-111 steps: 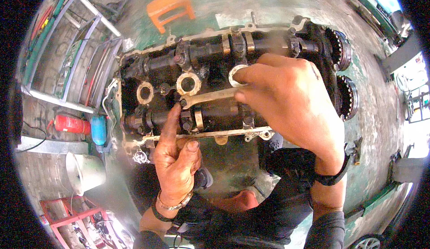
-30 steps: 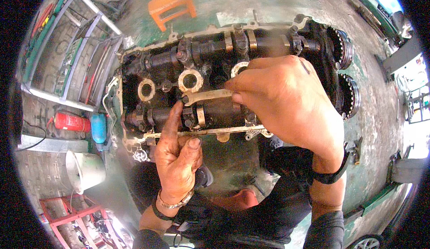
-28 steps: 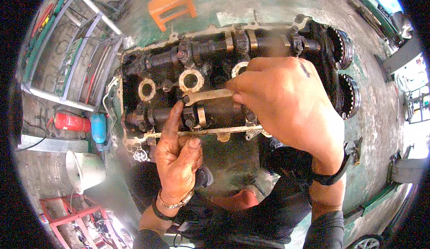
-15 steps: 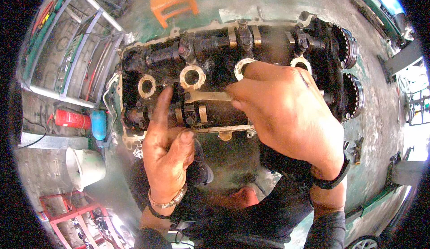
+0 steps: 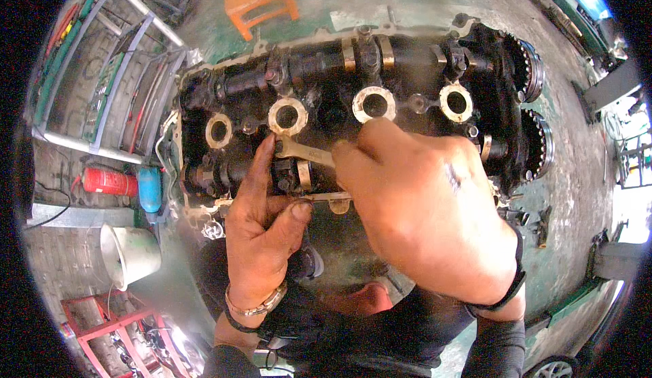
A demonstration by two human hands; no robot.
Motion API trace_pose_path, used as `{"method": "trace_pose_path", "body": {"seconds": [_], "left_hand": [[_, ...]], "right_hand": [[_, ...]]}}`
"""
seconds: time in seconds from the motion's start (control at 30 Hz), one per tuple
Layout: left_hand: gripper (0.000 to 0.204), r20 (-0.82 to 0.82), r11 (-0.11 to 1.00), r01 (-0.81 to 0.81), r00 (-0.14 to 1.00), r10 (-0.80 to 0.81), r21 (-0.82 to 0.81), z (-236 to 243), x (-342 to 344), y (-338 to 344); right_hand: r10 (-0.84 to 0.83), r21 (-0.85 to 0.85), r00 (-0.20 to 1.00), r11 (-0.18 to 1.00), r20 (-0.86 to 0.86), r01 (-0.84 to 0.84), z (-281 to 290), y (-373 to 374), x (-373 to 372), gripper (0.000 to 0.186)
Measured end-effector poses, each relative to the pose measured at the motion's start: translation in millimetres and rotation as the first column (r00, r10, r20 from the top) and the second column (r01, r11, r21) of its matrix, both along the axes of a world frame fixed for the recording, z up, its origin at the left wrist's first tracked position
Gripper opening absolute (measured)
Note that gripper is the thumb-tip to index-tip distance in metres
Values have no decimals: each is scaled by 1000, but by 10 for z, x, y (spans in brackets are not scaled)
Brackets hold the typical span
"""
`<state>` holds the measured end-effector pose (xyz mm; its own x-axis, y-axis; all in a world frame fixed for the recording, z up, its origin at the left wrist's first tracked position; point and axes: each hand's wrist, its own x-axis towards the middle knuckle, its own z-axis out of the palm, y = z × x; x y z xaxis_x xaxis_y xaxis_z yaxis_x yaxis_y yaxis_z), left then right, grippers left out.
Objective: The person uses a wrench to loosen and tighten bolts on an engine cylinder head. They repeatedly adjust the tool and reposition their hands to access different bolts on the cylinder head.
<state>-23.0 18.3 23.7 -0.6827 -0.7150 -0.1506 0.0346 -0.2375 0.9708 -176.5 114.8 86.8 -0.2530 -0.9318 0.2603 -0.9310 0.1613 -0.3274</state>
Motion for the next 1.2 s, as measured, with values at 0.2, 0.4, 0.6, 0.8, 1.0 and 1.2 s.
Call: {"method": "trace_pose_path", "body": {"seconds": [0.2, 0.4, 0.6, 0.8, 1.0, 1.2], "left_hand": [[74, -137, 995, 54, 990, -42, 87, -29, 38, -39], [76, -141, 996, 49, 989, -38, 76, -59, 50, -35], [75, -70, 998, 63, 995, -65, -29, -53, 29, -35], [74, -98, 996, 76, 993, -72, 45, -52, 33, -54], [73, -147, 994, 61, 988, -48, 87, -124, 34, -53], [72, -60, 998, 49, 997, -47, 39, -87, 22, -46]], "right_hand": [[92, -29, 996, 995, -2, -92, -75, -38, -187, 21], [79, -28, 996, 997, 43, -78, -103, -30, -156, 22], [97, -41, 994, 995, 43, -95, -122, -28, -208, 22], [102, -51, 994, 994, 38, -100, -103, -51, -247, 23], [90, -76, 996, 993, 16, -89, -121, -68, -174, 17], [68, -56, 996, 996, 63, -64, -128, -27, -127, 21]]}}
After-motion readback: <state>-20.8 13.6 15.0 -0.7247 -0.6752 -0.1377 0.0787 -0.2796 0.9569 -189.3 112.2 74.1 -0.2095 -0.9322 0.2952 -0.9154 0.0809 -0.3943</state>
